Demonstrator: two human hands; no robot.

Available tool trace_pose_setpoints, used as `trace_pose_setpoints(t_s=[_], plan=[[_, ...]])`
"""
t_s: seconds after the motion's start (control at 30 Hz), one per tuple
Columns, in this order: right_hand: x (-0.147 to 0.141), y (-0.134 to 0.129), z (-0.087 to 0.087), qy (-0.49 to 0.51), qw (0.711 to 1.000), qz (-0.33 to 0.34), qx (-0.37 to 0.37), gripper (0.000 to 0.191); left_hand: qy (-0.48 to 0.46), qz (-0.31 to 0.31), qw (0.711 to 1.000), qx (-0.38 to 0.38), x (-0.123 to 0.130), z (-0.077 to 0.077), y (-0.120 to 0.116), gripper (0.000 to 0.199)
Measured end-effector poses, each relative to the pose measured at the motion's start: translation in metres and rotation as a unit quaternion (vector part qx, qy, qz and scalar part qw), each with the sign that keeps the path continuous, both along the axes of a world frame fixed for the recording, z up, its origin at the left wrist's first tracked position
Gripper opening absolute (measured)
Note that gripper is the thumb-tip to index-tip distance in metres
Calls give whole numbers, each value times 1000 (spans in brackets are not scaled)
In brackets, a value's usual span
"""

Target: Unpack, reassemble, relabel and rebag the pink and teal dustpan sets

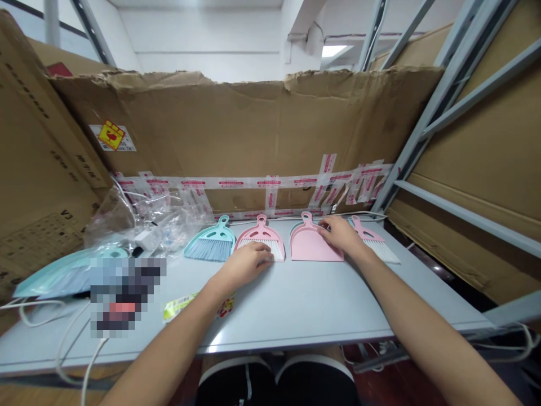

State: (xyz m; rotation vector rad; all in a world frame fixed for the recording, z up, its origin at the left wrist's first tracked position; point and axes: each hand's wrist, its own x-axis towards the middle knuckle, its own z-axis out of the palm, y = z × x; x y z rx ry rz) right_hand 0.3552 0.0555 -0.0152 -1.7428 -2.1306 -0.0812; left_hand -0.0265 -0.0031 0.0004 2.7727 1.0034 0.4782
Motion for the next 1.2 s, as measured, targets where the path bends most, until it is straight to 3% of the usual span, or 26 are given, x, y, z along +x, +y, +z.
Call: trace_pose_setpoints(t_s=[0.47,0.6,0.7,0.9,1.2], plan=[[-13,-6,10,18,999,-17,-30,21,-23,-15,1000,-9,-1,4,1,25],[-14,-6,9,13,999,-17,-31,22,-51,-2,998,25,1,5,-2,39],[-15,-5,8,16,999,-12,-29,22,-47,-29,998,30,5,4,-6,47],[-13,-4,5,26,999,-2,-21,22,-17,-37,999,10,10,-3,-6,31],[-14,-4,5,39,999,-3,-22,22,-35,-30,998,-31,8,-9,7,37]])
